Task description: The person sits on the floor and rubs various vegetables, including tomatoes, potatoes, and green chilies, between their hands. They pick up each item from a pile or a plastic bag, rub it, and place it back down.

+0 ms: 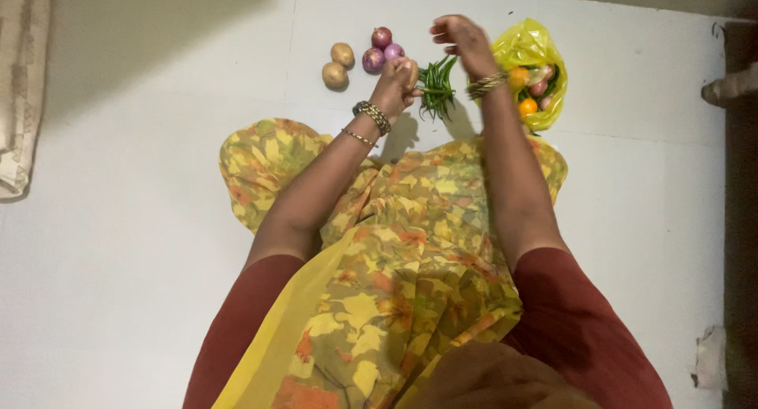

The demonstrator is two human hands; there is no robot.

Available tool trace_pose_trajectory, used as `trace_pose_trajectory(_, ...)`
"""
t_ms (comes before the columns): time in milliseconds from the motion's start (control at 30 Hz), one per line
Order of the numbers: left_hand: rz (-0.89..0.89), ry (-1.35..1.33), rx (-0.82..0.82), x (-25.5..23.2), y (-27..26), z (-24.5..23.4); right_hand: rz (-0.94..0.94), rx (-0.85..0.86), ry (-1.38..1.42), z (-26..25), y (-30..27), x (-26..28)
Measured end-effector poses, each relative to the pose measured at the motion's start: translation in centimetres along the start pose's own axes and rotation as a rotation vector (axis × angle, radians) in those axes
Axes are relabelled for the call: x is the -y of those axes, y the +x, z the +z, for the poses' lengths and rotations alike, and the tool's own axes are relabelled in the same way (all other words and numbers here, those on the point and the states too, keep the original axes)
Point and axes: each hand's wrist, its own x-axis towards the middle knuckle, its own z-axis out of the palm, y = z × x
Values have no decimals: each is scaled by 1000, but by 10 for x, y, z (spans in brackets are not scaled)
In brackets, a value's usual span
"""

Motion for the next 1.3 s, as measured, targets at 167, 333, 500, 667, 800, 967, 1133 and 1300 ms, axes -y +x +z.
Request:
trace_pose_trajectory(167,-98,15,-72,38,31,-11,53,-46,58,68,8,-108)
trace_pose_trajectory(333,-27,-215,58,80,61,-36,121,-154,602,90,-33,-158)
trace_pose_trajectory(500,31,-432,-57,110,76,-41,-114,-324,-135,94,-35,-133)
trace_pose_trajectory(667,60,-600,20,91,70,-60,-167,-69,-659,123,-48,-102)
trace_pose_trajectory(800,67,-654,-100,61,68,-63,-163,13,-651,135,-59,-98)
trace_pose_trajectory(967,33,-390,-76,56,39,-31,-250,-198,-442,132,-43,-114)
trace_pose_trajectory(1133,37,-233,267,69,16,0,297,-475,180,78,-27,-116)
trace_pose_trajectory(1300,11,-267,237,80,13,9,195,-550,323,57,-31,-109)
